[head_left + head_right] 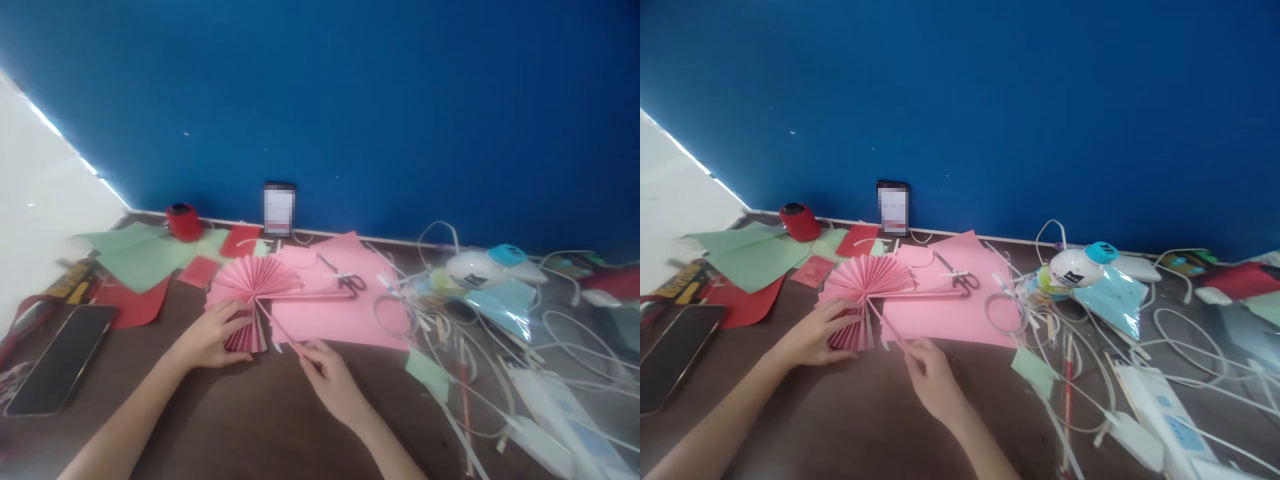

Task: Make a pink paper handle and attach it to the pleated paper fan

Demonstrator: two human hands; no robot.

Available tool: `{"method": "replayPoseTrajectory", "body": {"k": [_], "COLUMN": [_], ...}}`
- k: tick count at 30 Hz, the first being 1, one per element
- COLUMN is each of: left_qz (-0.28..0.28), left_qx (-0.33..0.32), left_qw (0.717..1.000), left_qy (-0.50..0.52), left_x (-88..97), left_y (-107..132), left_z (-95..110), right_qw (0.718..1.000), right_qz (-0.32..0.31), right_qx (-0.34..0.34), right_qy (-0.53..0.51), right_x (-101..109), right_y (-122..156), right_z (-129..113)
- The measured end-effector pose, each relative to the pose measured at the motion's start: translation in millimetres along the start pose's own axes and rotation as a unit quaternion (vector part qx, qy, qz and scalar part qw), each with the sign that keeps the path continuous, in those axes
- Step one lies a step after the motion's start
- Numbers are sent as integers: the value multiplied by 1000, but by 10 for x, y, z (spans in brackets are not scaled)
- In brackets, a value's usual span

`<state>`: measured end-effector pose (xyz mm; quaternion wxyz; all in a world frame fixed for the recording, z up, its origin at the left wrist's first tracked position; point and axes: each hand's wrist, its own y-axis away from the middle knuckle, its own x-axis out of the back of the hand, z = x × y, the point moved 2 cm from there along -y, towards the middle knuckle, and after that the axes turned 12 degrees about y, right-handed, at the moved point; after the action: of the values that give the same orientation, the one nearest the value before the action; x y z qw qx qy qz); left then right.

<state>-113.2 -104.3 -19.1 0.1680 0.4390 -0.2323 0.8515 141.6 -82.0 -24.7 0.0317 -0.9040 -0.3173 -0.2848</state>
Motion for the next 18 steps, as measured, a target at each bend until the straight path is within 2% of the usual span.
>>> {"method": "replayPoseTrajectory", "body": {"k": [18], "left_qz": [26], "left_qx": [-27], "left_qw": [999], "left_qy": [16], "left_x": [-10], "left_y": [15], "left_z": [8], "right_qw": [999], "right_qz": [-37], "right_qx": [-25], "right_qy": [-12], "right_x": [-38], "right_y": [1], "right_z": [-54]}}
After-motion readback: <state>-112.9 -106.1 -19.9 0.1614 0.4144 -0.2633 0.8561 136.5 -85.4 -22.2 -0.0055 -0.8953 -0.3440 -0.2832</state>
